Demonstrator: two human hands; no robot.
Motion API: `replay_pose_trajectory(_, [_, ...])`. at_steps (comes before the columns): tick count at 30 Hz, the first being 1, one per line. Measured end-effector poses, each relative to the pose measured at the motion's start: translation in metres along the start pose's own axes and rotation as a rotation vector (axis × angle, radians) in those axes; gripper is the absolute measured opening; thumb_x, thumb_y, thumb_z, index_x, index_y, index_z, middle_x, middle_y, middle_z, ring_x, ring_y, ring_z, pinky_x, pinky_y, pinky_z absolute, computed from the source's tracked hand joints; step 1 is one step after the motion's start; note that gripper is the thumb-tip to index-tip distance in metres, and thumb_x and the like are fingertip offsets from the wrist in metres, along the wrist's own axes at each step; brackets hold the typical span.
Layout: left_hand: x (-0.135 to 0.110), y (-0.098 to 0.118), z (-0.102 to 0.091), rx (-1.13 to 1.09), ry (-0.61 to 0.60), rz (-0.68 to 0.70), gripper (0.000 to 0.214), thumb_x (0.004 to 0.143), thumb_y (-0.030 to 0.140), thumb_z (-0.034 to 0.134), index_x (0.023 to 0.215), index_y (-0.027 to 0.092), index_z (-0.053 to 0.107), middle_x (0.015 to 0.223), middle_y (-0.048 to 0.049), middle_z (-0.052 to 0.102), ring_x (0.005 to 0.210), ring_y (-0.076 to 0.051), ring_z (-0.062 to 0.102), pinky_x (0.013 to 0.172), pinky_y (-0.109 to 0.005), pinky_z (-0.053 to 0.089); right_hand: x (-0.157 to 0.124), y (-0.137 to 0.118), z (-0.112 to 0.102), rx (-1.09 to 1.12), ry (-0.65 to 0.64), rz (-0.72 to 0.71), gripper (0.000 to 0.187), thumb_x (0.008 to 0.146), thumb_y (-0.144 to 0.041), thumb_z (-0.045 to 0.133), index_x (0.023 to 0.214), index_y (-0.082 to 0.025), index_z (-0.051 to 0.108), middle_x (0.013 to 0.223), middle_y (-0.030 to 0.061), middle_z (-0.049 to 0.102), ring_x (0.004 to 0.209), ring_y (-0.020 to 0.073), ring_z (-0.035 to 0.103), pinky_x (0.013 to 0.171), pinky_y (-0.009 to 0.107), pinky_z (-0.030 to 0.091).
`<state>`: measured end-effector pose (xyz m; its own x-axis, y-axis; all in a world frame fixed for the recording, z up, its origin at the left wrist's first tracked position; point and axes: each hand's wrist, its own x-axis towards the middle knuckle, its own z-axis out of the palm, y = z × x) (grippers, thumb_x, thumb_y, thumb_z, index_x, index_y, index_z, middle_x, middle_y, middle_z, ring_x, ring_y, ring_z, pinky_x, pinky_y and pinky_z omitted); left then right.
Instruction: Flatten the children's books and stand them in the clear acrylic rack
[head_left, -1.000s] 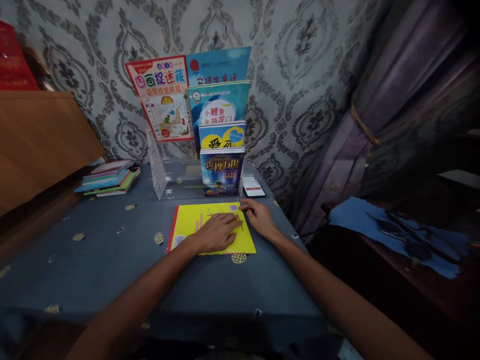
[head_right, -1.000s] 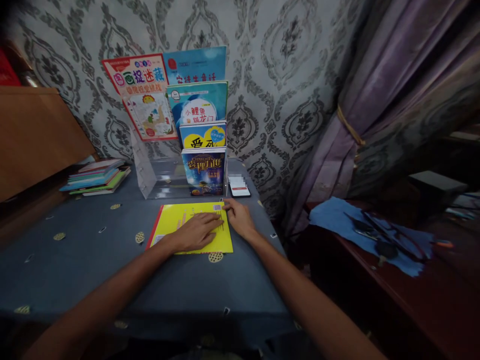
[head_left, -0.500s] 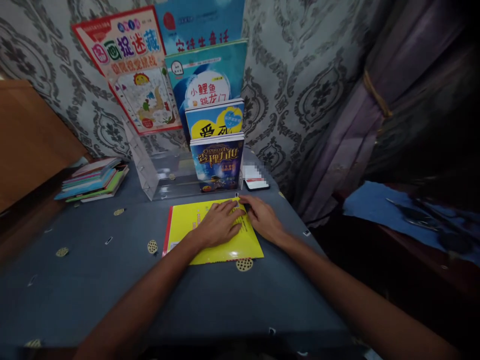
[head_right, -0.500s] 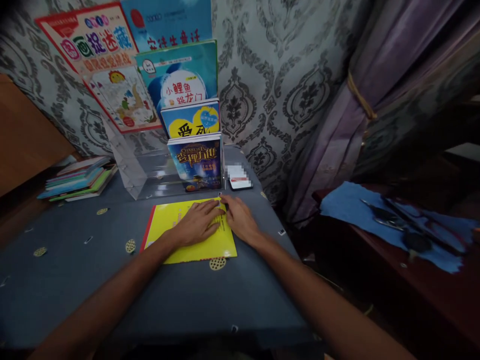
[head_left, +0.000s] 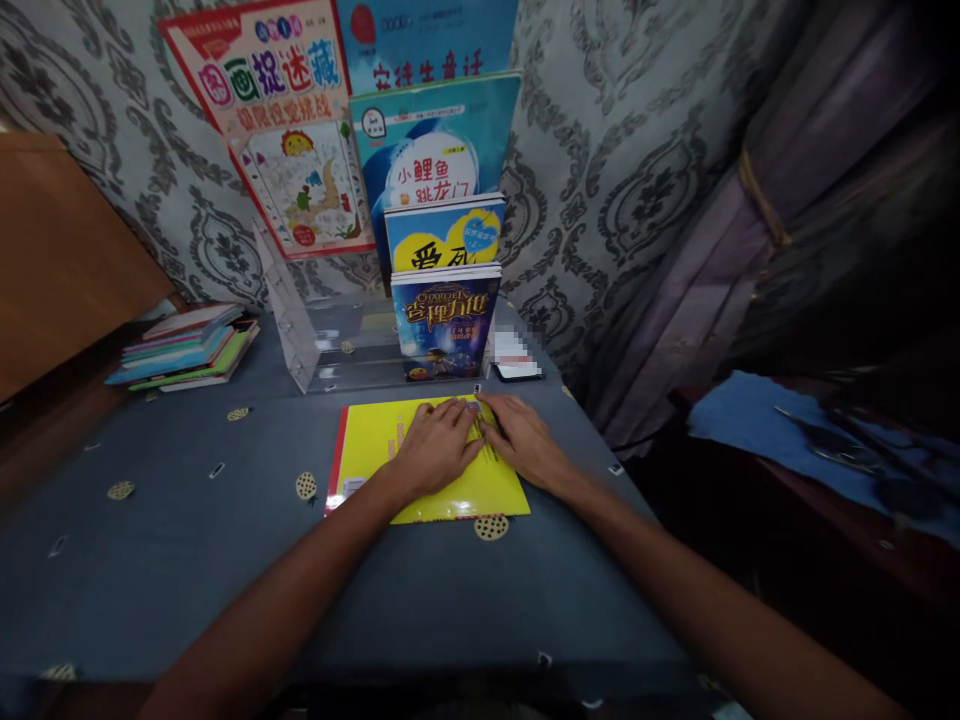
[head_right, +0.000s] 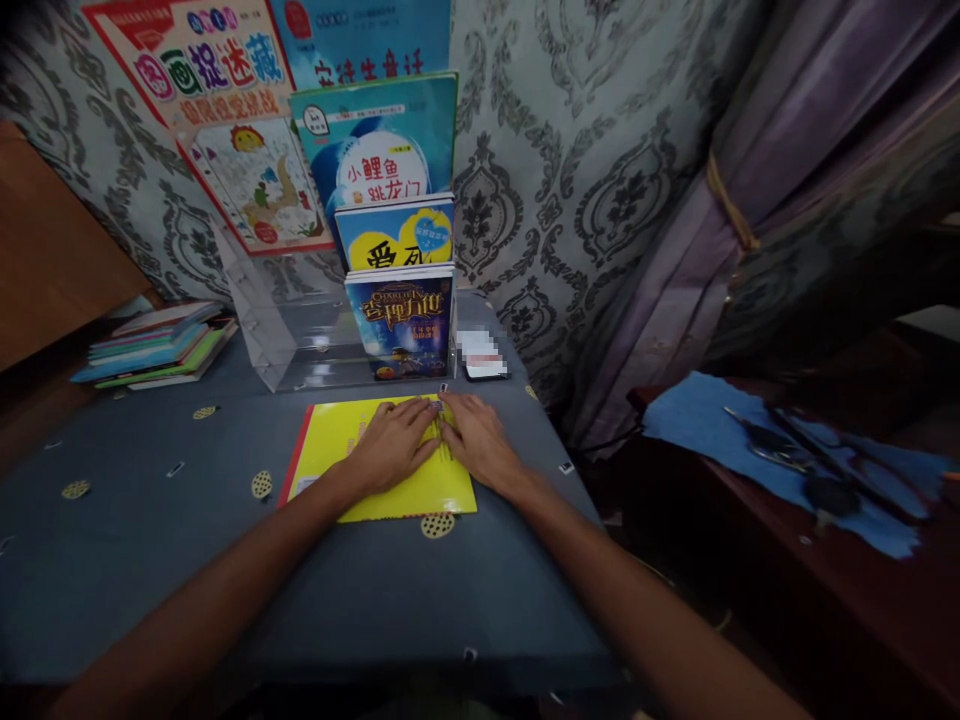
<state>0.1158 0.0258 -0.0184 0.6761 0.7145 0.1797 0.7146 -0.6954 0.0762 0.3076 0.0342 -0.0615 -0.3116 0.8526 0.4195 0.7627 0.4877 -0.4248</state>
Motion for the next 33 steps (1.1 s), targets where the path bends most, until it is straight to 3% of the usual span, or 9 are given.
replay_pose_trajectory(5, [-0.001, 0.002, 0.003, 0.006, 0.027, -0.041, 0.048, 0.104, 0.042, 0.035, 0.142, 0.015, 0.049, 0.148, -0.0184, 0.055, 0.139, -0.033, 0.047, 0.106, -0.053, 0.039, 0.0, -0.004, -0.001, -0.042, -0.007, 0.004, 0.04, 0.094, -0.024, 0.049, 0.132, -0.017, 0.059, 0.128, 0.0165, 0.068, 0.12, 0.0331, 0.06, 0.098, 0.05, 0.049])
replay_pose_trajectory(11, [-0.007, -0.02, 0.007, -0.044, -0.008, 0.027, 0.05, 0.104, 0.044, 0.035, 0.146, 0.018, 0.045, 0.153, -0.0174, 0.05, 0.143, -0.03, 0.044, 0.111, -0.052, 0.036, 0.001, -0.006, -0.002, -0.073, -0.022, -0.005, 0.035, 0.095, -0.026, 0.05, 0.126, -0.019, 0.064, 0.127, 0.0149, 0.069, 0.117, 0.0324, 0.061, 0.097, 0.049, 0.049])
replay_pose_trajectory(14, [-0.012, -0.028, 0.006, -0.053, 0.011, -0.015, 0.049, 0.104, 0.044, 0.036, 0.144, 0.018, 0.048, 0.153, -0.0163, 0.049, 0.144, -0.03, 0.043, 0.112, -0.051, 0.036, 0.001, -0.007, -0.003, -0.095, -0.041, -0.012, 0.034, 0.095, -0.025, 0.05, 0.125, -0.02, 0.066, 0.134, 0.0141, 0.066, 0.122, 0.0326, 0.059, 0.1, 0.05, 0.048])
replay_pose_trajectory(19, [-0.013, -0.023, 0.001, -0.031, -0.047, -0.102, 0.051, 0.103, 0.042, 0.04, 0.142, 0.01, 0.048, 0.155, -0.0201, 0.047, 0.145, -0.033, 0.041, 0.115, -0.052, 0.033, 0.0, -0.006, -0.002, -0.117, -0.052, -0.004, 0.036, 0.095, -0.023, 0.05, 0.126, -0.018, 0.068, 0.136, 0.0143, 0.065, 0.124, 0.0329, 0.058, 0.1, 0.051, 0.049])
replay_pose_trajectory(24, [-0.018, -0.029, 0.0, -0.051, -0.058, -0.055, 0.05, 0.104, 0.043, 0.039, 0.143, 0.014, 0.048, 0.156, -0.0173, 0.046, 0.146, -0.03, 0.04, 0.116, -0.049, 0.033, 0.0, -0.003, 0.0, -0.12, -0.048, -0.018, 0.037, 0.096, -0.026, 0.049, 0.128, -0.02, 0.067, 0.137, 0.0135, 0.064, 0.123, 0.0336, 0.059, 0.101, 0.054, 0.048])
replay_pose_trajectory(29, [-0.048, -0.048, -0.012, 0.019, -0.057, -0.108, 0.046, 0.104, 0.043, 0.038, 0.139, 0.016, 0.05, 0.152, -0.0162, 0.051, 0.141, -0.031, 0.045, 0.113, -0.05, 0.038, -0.001, -0.002, 0.0, -0.137, -0.077, -0.007, 0.039, 0.098, -0.03, 0.044, 0.128, -0.017, 0.066, 0.138, 0.0164, 0.063, 0.124, 0.0356, 0.059, 0.1, 0.055, 0.048])
replay_pose_trajectory(33, [-0.089, -0.04, -0.034, 0.163, -0.093, -0.242, 0.039, 0.104, 0.037, 0.038, 0.127, 0.013, 0.058, 0.14, -0.0193, 0.06, 0.13, -0.035, 0.054, 0.107, -0.055, 0.042, 0.004, 0.0, -0.002, -0.14, -0.078, -0.057, 0.037, 0.096, -0.029, 0.044, 0.125, -0.016, 0.065, 0.139, 0.0175, 0.062, 0.128, 0.035, 0.056, 0.102, 0.053, 0.047])
